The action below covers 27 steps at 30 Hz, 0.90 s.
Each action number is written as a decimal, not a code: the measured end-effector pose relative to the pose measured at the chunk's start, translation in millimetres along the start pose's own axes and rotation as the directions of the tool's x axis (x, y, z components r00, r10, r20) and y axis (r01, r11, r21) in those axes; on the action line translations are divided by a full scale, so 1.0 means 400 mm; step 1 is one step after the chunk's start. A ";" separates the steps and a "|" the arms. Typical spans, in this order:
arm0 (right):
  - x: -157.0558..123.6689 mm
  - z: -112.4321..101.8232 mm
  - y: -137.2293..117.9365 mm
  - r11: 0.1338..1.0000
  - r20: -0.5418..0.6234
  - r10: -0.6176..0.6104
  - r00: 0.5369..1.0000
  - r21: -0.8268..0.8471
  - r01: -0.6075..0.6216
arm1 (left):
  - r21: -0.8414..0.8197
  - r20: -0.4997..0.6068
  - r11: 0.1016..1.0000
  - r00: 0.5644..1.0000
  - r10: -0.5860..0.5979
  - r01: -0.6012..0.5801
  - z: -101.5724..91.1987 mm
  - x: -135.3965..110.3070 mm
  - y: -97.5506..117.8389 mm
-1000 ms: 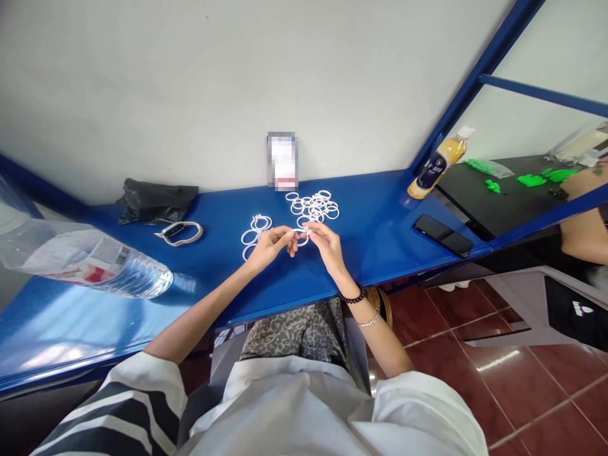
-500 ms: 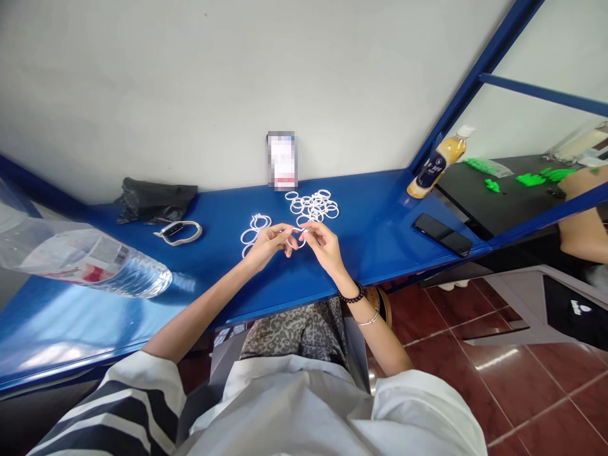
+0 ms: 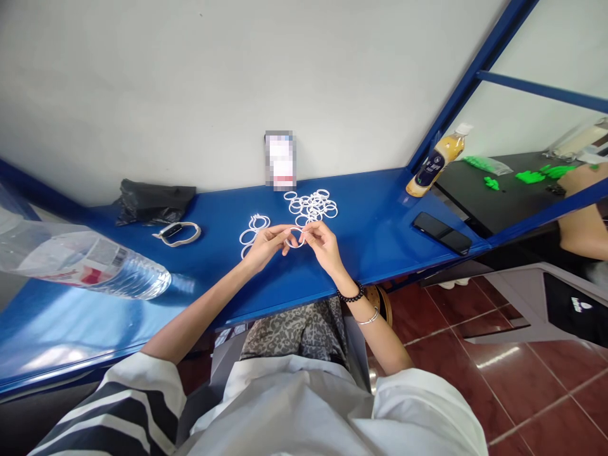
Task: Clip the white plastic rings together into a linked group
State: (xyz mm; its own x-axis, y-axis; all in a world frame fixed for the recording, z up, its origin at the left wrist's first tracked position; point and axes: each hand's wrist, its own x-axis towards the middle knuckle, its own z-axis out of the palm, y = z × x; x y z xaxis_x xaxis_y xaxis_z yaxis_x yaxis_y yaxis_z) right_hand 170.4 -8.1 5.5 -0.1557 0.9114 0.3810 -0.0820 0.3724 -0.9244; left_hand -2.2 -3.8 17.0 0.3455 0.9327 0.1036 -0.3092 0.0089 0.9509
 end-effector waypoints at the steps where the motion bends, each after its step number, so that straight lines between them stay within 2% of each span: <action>1: 0.000 0.000 -0.001 1.000 0.000 -0.002 1.000 -0.001 0.002 | 0.002 0.001 1.000 1.000 0.001 -0.001 0.001 -0.001 0.001; 19: -0.002 -0.002 0.001 1.000 -0.013 -0.008 1.000 0.016 0.009 | 0.025 0.028 1.000 1.000 -0.010 0.009 0.002 -0.004 0.005; 27: -0.004 0.002 -0.010 0.999 -0.027 0.033 0.999 0.036 -0.032 | -0.003 -0.030 1.000 0.999 0.015 -0.015 0.006 -0.007 0.018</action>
State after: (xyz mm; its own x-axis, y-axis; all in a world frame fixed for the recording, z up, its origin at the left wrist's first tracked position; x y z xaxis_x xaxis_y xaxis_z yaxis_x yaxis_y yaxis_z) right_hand 170.3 -10.9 8.5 -0.1316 0.9276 0.3496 -0.1118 0.3365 -0.9350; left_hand -3.4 -7.0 24.3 0.3137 0.9433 0.1090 -0.3173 -0.0041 0.9483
